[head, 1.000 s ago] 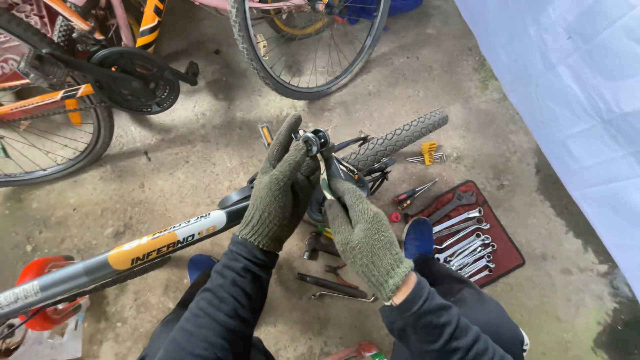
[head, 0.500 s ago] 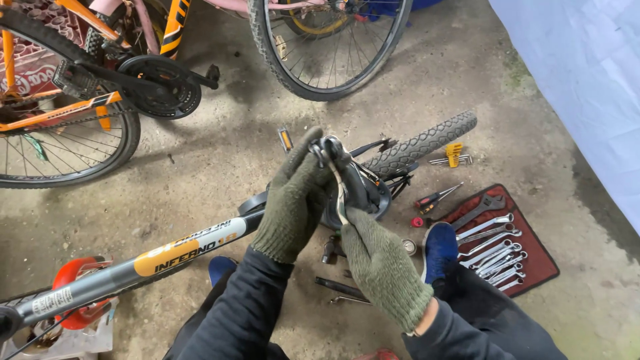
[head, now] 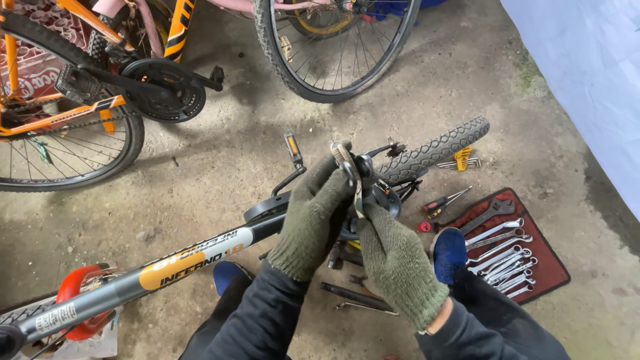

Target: Repairing and cleaning a bicycle component using pliers and a toothbrush

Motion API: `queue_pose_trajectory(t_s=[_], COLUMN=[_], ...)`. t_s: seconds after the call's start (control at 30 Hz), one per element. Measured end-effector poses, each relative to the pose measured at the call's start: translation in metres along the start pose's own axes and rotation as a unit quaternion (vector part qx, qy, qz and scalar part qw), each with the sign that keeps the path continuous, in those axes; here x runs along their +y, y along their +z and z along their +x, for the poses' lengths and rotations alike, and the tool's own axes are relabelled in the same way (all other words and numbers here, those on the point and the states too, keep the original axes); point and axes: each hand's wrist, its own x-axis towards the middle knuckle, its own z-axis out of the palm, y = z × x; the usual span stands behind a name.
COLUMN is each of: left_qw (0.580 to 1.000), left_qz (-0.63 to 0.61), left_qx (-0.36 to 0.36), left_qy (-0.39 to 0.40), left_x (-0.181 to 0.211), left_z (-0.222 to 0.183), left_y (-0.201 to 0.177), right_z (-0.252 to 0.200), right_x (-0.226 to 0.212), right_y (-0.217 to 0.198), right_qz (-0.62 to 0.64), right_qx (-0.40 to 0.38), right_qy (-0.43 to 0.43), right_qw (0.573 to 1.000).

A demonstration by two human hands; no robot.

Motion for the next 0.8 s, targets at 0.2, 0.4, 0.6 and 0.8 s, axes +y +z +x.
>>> queue_pose_trajectory(t_s=[0.2, 0.4, 0.6, 0.8], left_qw=[0.994, 0.999, 0.998, 0.998], left_qz=[-0.097, -0.025, -0.033, 0.050], left_qx=[-0.010, -0.038, -0.018, -0.013], left_qy=[0.045, 0.026, 0.050, 0.038], left_x=[-0.006, -0.007, -0.008, -0.009], left_z=[0.009, 0.005, 0.006, 0.006], left_y=[-0.014, -0.007, -0.014, -0.008], right_z=[-0.011, 0.000, -0.002, -0.011], right_x=[0.002, -0.008, 0.004, 0.011], right_y=[0.009, 0.005, 0.008, 0.007], right_qz=[-0.003, 0.028, -0.097, -0.128], right_qx=[-0.025, 0.013, 0.021, 0.004], right_qy=[0.016, 0.012, -0.168, -0.159], right_qw=[1.000, 0.999, 0.981, 0.979])
